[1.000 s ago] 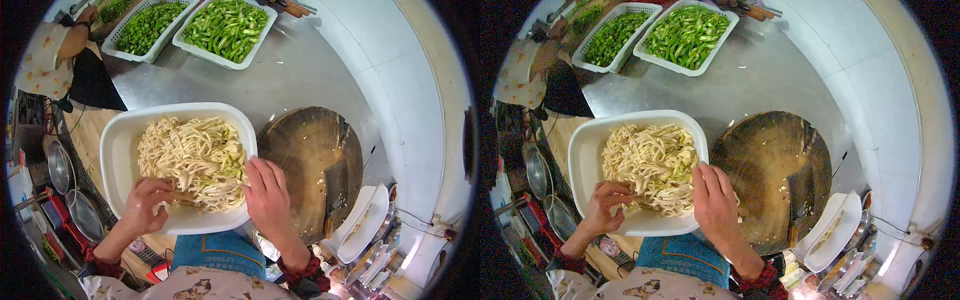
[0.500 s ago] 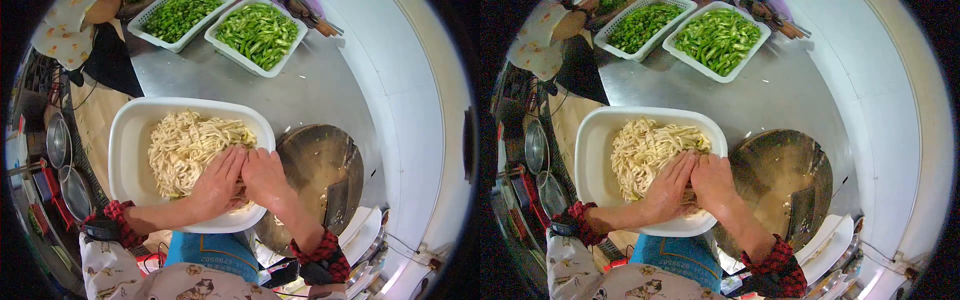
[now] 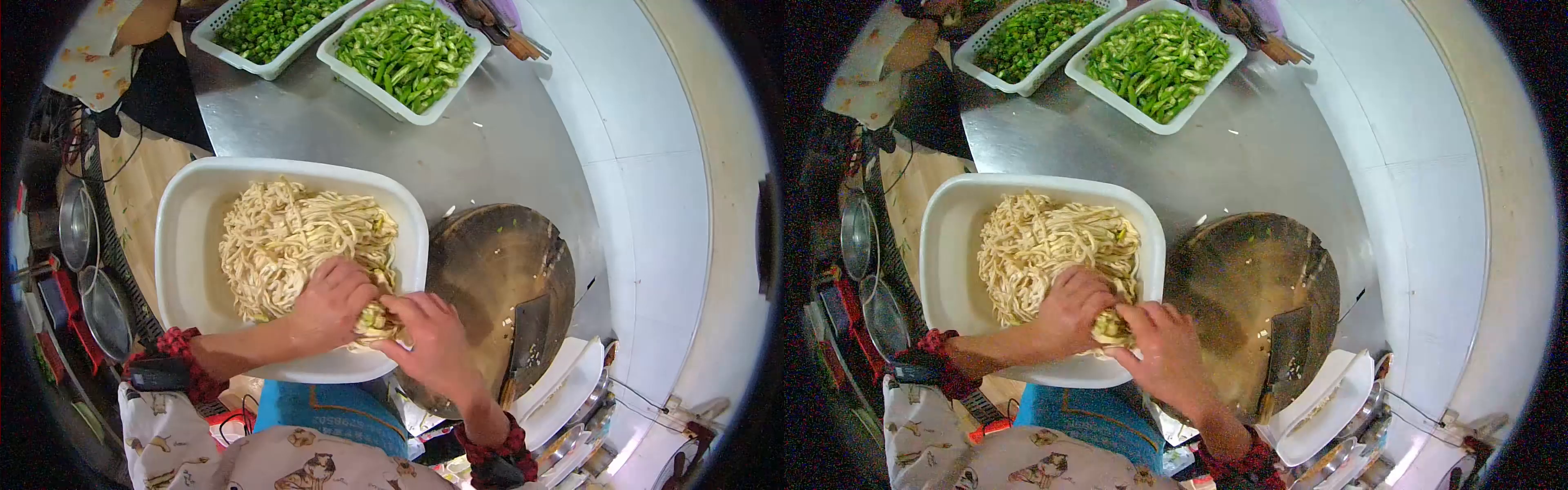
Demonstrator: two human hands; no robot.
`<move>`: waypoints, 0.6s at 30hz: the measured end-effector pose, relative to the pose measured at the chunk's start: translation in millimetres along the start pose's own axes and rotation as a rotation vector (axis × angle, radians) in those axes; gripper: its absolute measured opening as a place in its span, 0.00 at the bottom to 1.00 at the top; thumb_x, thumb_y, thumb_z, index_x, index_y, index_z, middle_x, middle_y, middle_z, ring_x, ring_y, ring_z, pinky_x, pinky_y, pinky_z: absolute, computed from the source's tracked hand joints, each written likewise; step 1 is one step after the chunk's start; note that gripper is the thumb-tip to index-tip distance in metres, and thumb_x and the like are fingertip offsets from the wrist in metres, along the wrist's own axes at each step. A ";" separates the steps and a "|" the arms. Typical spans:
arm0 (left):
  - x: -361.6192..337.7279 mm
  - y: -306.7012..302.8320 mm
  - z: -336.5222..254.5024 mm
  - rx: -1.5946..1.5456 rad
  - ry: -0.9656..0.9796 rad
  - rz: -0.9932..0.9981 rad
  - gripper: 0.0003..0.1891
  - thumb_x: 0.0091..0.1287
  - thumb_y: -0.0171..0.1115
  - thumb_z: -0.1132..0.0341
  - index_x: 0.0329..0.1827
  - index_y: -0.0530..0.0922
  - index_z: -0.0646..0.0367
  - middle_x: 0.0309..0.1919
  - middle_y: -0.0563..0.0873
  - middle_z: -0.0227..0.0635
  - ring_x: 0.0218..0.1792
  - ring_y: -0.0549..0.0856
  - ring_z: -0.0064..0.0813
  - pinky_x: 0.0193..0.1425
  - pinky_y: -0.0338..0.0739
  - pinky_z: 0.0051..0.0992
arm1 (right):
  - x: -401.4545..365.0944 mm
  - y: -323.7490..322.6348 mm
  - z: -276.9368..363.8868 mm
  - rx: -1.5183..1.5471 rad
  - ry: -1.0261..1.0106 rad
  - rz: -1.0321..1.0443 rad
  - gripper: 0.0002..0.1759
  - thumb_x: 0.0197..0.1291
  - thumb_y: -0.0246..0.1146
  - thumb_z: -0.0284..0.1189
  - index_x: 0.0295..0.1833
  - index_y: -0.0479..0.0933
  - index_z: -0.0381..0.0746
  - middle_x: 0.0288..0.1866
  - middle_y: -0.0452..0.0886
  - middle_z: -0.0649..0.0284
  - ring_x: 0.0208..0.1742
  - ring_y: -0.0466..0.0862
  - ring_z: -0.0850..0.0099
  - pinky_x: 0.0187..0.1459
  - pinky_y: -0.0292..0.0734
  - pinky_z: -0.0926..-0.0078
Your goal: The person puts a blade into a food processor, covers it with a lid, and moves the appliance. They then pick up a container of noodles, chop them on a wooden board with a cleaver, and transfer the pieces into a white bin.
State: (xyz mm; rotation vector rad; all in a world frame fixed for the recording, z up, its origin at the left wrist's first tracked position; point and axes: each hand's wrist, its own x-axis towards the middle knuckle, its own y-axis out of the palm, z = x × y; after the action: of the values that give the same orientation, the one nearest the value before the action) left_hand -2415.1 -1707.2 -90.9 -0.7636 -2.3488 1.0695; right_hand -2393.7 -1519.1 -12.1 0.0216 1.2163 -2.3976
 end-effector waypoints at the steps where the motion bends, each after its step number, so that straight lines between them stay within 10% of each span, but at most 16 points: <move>1: -0.4 -3.0 2.3 -0.117 0.002 -0.060 0.29 0.37 0.75 0.62 0.45 0.74 0.57 0.43 0.79 0.38 0.53 0.76 0.42 0.62 0.66 0.42 | -6.5 -1.2 -5.2 0.002 0.008 -0.004 0.26 0.48 0.70 0.34 0.53 0.74 0.36 0.45 0.78 0.59 0.47 0.76 0.62 0.48 0.70 0.62; 4: -3.2 -22.5 6.7 -0.305 0.006 -0.147 0.27 0.38 0.76 0.64 0.43 0.74 0.56 0.41 0.80 0.39 0.49 0.78 0.43 0.58 0.68 0.43 | -19.6 1.7 -14.6 0.417 0.229 -0.047 0.31 0.55 0.65 0.38 0.63 0.69 0.38 0.53 0.75 0.56 0.52 0.76 0.61 0.53 0.71 0.60; 10: -16.5 -53.2 11.8 -0.755 -0.085 -0.279 0.26 0.42 0.77 0.68 0.44 0.71 0.57 0.40 0.79 0.37 0.46 0.78 0.40 0.57 0.69 0.42 | -22.6 10.3 15.0 -0.155 0.115 -0.023 0.37 0.54 0.67 0.29 0.68 0.62 0.32 0.57 0.74 0.50 0.57 0.75 0.57 0.57 0.71 0.63; 18: -27.0 -58.2 20.7 -0.776 -0.110 -0.108 0.29 0.41 0.75 0.66 0.47 0.70 0.54 0.44 0.77 0.39 0.51 0.75 0.43 0.64 0.62 0.46 | -7.3 51.9 32.6 0.718 0.190 -0.029 0.42 0.54 0.69 0.31 0.69 0.56 0.28 0.60 0.68 0.42 0.61 0.71 0.51 0.60 0.68 0.61</move>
State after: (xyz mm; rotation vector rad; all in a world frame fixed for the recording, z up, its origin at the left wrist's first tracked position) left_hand -2424.5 -1767.5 -62.3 -0.8224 -2.8711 0.1166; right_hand -2360.5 -1567.9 -30.2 0.4603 0.3636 -2.7726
